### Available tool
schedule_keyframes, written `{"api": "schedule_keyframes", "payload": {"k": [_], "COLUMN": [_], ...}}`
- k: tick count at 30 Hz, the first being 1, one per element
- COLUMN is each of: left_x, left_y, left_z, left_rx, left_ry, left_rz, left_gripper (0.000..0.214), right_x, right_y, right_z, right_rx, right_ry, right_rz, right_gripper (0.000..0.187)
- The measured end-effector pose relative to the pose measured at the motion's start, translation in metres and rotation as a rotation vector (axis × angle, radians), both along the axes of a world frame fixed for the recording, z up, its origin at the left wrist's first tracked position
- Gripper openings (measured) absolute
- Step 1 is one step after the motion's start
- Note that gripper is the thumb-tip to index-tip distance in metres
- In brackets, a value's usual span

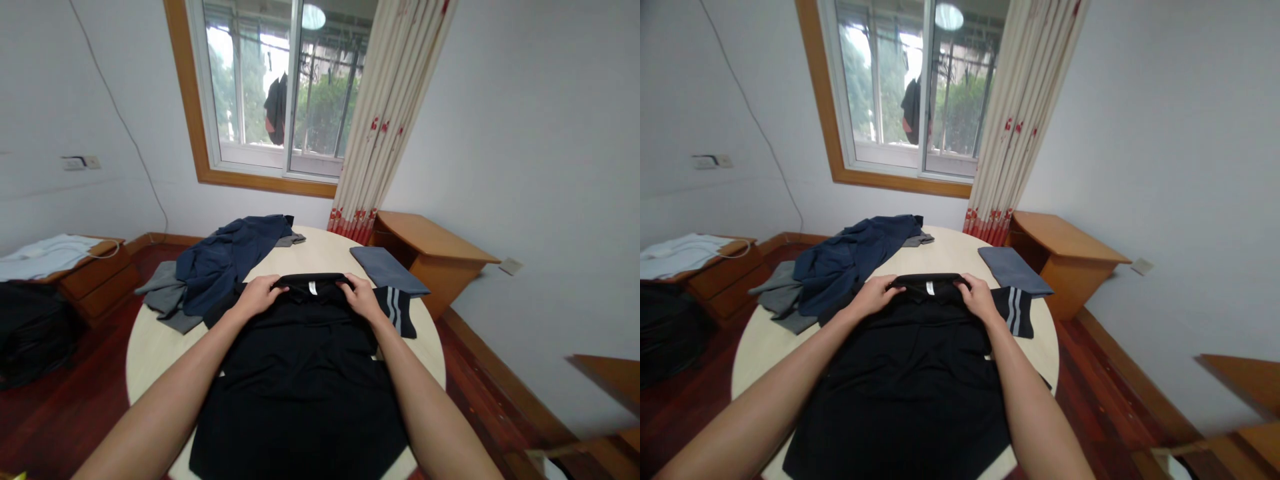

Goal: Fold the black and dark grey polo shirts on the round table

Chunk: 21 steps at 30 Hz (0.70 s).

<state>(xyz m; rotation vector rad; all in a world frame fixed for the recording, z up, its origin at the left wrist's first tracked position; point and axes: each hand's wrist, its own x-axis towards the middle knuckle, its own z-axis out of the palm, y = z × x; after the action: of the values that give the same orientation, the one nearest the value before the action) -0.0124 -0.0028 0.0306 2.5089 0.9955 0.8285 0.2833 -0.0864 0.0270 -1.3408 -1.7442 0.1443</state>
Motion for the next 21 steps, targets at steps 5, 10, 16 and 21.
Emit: {"api": "schedule_keyframes", "payload": {"k": [5,10,16,21], "left_x": [-0.017,-0.041,-0.055,-0.056], "left_y": [0.005,0.007,0.002,0.001], "left_z": [0.002,0.015,0.023,0.024], "left_rx": [0.074,0.13,-0.043,-0.109], "left_ry": [0.333,0.574,0.628,0.658], "left_rz": [0.023,0.221,0.418,0.485], "left_gripper": [0.027,0.018,0.02,0.027], "right_x": [0.004,0.02,0.028,0.029], "right_y": [-0.005,-0.012,-0.016,-0.022], "right_z": [0.002,0.01,0.02,0.018], "right_rx": [-0.05,-0.211,-0.412,-0.559], "right_ry": [-0.02,-0.101,-0.576,-0.71], "right_rz": [0.014,0.079,-0.223,-0.462], "right_gripper": [0.024,0.017,0.027,0.021]}}
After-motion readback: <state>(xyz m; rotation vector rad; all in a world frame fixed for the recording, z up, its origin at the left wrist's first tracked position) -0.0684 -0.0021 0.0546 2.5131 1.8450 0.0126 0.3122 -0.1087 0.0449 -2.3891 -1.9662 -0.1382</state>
